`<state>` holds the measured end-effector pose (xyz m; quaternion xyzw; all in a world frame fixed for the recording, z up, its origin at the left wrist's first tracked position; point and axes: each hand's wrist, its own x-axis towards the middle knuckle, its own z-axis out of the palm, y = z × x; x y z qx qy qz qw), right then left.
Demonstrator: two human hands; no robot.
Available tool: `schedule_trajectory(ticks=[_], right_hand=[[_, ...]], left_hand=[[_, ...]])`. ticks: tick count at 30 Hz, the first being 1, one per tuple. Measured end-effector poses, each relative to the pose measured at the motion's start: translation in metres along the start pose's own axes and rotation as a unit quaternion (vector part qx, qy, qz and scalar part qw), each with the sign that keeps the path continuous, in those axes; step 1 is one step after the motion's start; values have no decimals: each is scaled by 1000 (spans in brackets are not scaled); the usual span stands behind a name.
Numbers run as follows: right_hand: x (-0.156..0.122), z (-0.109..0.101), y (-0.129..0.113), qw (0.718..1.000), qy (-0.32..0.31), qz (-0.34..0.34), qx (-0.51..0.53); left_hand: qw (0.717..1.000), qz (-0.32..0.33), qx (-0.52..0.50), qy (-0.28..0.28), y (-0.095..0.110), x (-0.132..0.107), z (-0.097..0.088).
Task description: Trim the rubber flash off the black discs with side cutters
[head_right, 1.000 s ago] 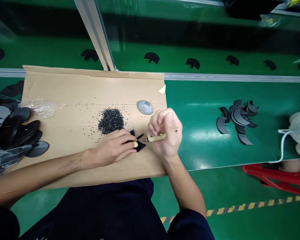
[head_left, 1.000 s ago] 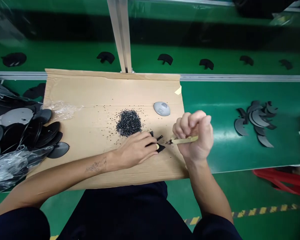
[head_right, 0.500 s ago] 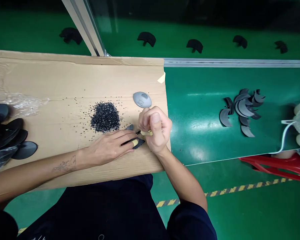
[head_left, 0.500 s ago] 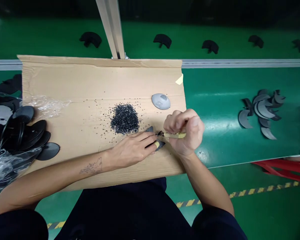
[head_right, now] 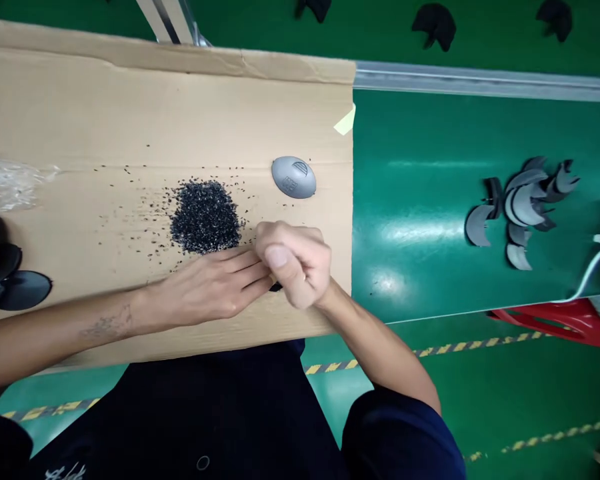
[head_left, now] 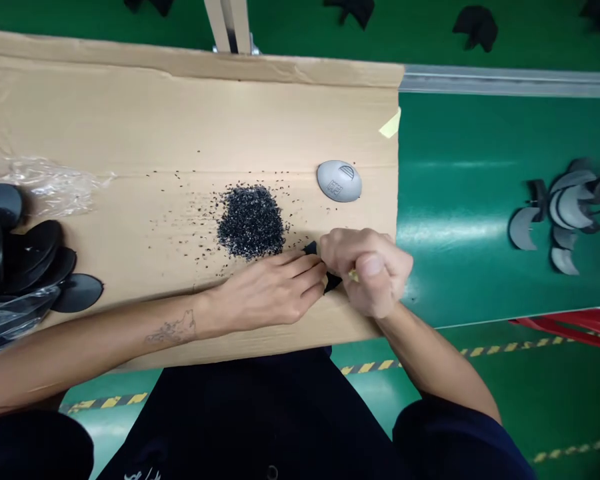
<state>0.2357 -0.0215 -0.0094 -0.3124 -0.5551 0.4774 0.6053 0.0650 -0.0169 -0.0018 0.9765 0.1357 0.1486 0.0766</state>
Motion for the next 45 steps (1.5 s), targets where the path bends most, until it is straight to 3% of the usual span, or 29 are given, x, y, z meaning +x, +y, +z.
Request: schedule_trajectory(ticks=[3, 6, 8, 10, 13, 15, 17, 19, 21, 26, 32, 45], right_hand=[[-4, 2, 4, 1000, -14, -17, -8], [-9, 5, 4, 999, -16, -12, -36], [-10, 6, 4, 999, 27, 4, -38], [-9, 7, 3, 997, 71, 2, -24], [-3, 3, 1, 994, 112, -12, 4], [3, -1, -1, 990, 137, -2, 26], [8, -4, -3, 987, 152, 16, 47], [10, -6, -4, 986, 156, 24, 55], [9, -5, -6, 986, 157, 24, 52], [2, 1, -13, 989, 146, 6, 21], [-9, 10, -14, 997, 54, -19, 42], [-8, 9, -9, 1000, -8, 1, 5]], left_hand=[[996, 66, 52, 0, -2, 6, 4], [984, 145, 79, 63, -13, 10, 14], [977, 175, 60, 105, -23, 11, 17], [971, 186, 30, 148, -30, 10, 12], [969, 156, 12, 191, -29, 4, -11], [980, 116, 30, 156, -23, -1, -25], [990, 92, 57, 88, -14, -6, -31], [993, 86, 71, 31, -6, -10, -25], [995, 75, 72, 12, 0, -13, -14], [997, 48, 49, 31, 6, -16, 2], [998, 33, 3, 52, 5, -22, 7], [999, 21, -7, 47, 1, -22, 8]])
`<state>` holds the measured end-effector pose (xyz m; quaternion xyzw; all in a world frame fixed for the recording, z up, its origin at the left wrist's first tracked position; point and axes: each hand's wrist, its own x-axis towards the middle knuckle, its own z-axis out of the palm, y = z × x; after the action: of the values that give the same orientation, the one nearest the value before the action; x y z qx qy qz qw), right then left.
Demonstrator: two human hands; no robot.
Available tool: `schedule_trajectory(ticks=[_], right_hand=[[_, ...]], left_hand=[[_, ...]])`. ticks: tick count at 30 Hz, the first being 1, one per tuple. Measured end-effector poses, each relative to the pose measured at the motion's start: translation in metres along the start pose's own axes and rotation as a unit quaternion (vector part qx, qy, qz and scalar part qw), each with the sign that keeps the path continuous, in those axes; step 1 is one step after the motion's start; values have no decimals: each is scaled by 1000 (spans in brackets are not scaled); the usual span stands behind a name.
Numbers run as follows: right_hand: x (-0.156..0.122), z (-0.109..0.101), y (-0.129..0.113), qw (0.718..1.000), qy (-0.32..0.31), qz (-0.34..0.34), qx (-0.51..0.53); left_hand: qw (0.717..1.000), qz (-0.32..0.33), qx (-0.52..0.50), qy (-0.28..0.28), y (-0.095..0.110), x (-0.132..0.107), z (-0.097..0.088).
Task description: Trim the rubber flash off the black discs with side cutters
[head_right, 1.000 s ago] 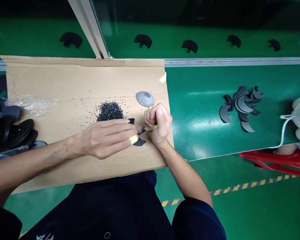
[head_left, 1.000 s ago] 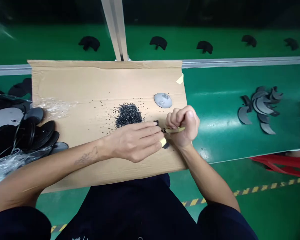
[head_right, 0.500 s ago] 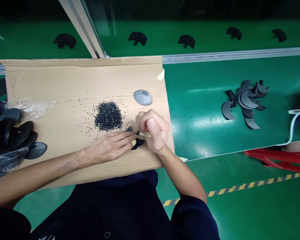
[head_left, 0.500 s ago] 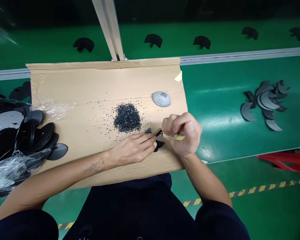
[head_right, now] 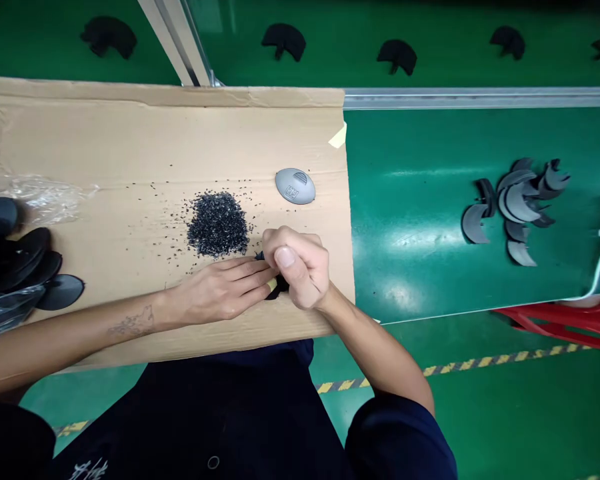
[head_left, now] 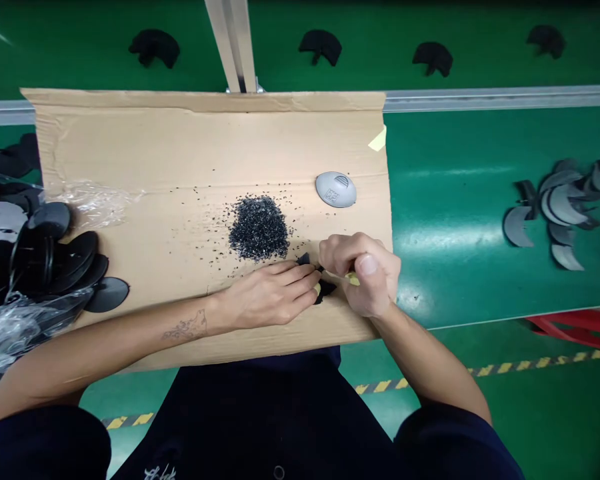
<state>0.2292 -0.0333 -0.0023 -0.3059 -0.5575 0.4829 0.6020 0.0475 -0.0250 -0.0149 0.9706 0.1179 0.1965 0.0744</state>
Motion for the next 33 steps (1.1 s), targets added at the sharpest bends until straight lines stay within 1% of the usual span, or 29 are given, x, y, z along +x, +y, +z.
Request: schedule_trajectory(ticks=[2, 6, 7, 8, 10, 12, 16, 18, 21, 24, 27, 28, 30, 31, 32, 33], right_hand=[[1, 0, 1, 1000, -18, -11, -8], [2, 2, 5, 990, -118, -63, -54], [2, 2, 6, 987, -130, -71, -63], [2, 3, 8, 986, -129, -76, -67], [0, 4, 10, 990, -96, -80, -61], [-2, 5, 12, 994, -62, -71, -52], [-5, 8, 12, 999, -8, -37, -14], [-4, 9, 11, 999, 26, -24, 10], [0, 9, 10, 997, 70, -8, 35], [9, -2, 10, 989, 121, 35, 79], [20, -24, 2, 978, 154, 86, 112], [23, -31, -4, 977, 158, 96, 104], [27, -44, -22, 980, 158, 107, 54], [26, -49, -31, 982, 151, 110, 9], [25, -51, -40, 984, 130, 113, -55], [22, -52, -48, 979, 90, 118, -137]], left_hand=[[1000, 0, -13, -4, -1, -1, 1], [998, 1, -63, -4, -3, 1, 2], [998, -2, -66, -9, -3, 2, 2], [998, -5, -61, -17, -3, 3, 2], [999, -11, -35, -38, 0, 6, 0], [998, -28, -6, -57, 5, 7, 0], [991, -94, 26, -90, 15, 10, 0], [989, -109, 34, -96, 17, 12, 0], [990, -105, 44, -88, 18, 11, -1], [992, -97, 54, -67, 20, 7, 0], [992, -90, 59, -61, 23, 2, 2], [992, -88, 58, -65, 24, 1, 3], [992, -83, 54, -78, 26, 0, 3], [992, -82, 51, -86, 26, 0, 4], [991, -82, 49, -91, 27, 1, 4], [991, -83, 45, -96, 28, 2, 5]])
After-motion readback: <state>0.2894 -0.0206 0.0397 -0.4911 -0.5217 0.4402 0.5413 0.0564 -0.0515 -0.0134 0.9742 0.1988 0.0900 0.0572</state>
